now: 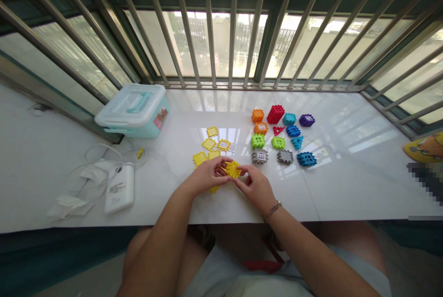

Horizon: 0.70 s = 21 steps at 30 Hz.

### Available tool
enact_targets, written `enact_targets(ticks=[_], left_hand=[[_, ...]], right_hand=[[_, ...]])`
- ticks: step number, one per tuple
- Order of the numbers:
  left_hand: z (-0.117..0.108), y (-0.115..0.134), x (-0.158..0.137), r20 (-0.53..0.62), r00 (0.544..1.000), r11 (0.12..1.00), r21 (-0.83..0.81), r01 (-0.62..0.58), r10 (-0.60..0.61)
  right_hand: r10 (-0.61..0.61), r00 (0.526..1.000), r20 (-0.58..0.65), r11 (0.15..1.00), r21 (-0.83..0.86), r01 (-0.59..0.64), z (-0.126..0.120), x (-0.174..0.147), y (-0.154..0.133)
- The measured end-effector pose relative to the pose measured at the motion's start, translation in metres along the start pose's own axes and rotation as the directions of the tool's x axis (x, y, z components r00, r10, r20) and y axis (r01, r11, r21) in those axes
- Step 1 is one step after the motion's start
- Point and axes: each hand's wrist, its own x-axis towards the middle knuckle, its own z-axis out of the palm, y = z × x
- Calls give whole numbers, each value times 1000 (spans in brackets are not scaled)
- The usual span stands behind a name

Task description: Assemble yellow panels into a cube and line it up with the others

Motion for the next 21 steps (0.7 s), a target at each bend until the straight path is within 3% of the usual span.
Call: enact_targets(ticks=[21], left_hand=[[-5, -2, 0, 45, 999, 1000, 14, 4, -4]], right_hand=[[-7, 998, 63, 998, -70, 11, -2, 1, -9]])
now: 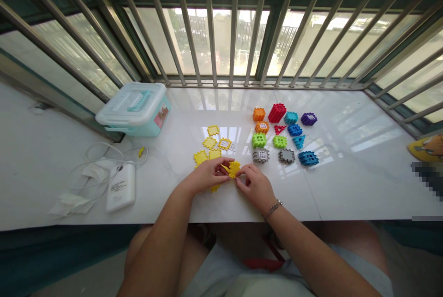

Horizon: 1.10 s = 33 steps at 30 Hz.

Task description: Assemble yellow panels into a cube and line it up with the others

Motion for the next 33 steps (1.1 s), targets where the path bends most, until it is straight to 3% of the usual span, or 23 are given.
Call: enact_targets(ticks=[6, 10, 17, 22, 27, 33], left_hand=[[7, 1, 3, 12, 1000, 1000, -28, -5, 6], [14, 2, 6, -17, 999, 998, 44, -34, 35], [21, 11, 6, -124, 967, 953, 240, -187, 221], [25, 13, 6, -170, 922, 900, 335, -278, 348], [27, 11, 5, -100, 962, 950, 216, -226, 252], [18, 13, 4, -195, 949, 933, 310, -182, 249]], right_hand=[[-14, 1000, 1, 996, -88, 14, 2, 1, 2], [-4, 1000, 9, 991, -133, 5, 2, 1, 2], [-31, 999, 5, 997, 68, 31, -7, -3, 4], [40, 999, 25, 987, 152, -43, -9, -4, 4], [27, 1000, 0, 993, 114, -27, -9, -2, 3], [165, 983, -85, 965, 222, -143, -11, -1, 3]])
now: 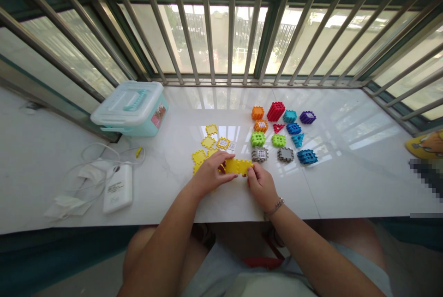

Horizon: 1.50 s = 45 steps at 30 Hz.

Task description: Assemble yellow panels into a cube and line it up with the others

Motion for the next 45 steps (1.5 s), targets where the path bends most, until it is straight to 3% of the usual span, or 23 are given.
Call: enact_targets(ticks=[5, 11, 16, 23, 32, 38, 45], left_hand=[[-6, -2, 1, -35, 999, 996, 89, -16, 20], [1, 1, -1, -51, 997, 993, 97, 66, -61], [5, -1, -2, -14, 988, 986, -63, 153, -154], [12, 4, -2, 193, 951, 911, -294, 290, -241], [22, 3, 1, 222, 917, 712, -579, 397, -332], [23, 6, 1, 244, 900, 630, -648, 428, -360], [24, 5, 2, 239, 891, 599, -669, 440, -387]], right_hand=[[39, 999, -30, 998, 48, -38, -1, 0, 1], [33, 999, -16, 999, 38, -32, -1, 0, 4], [44, 999, -18, 999, 23, -44, 0, 1, 2], [27, 999, 23, 1000, 16, -27, 0, 1, 2], [95, 993, -68, 986, 143, -85, -1, -1, 7], [97, 993, -69, 986, 143, -86, -1, 0, 6], [73, 997, -38, 989, 133, -68, -2, 0, 4]])
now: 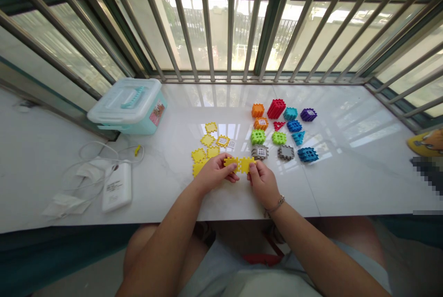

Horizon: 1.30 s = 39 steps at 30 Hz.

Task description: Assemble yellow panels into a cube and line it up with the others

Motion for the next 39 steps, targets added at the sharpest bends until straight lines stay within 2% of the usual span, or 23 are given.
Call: enact_targets(ticks=[21, 31, 39], left_hand=[[5, -3, 2, 18, 999, 998, -31, 46, -46], [1, -7, 5, -17, 999, 988, -146, 49, -52], [3, -1, 2, -10, 997, 993, -95, 77, -78]], right_hand=[[12, 997, 72, 1000, -28, -10, -1, 2, 0], [48, 996, 73, 998, 47, -52, 0, 1, 3], [41, 996, 83, 996, 73, -47, -1, 1, 0]])
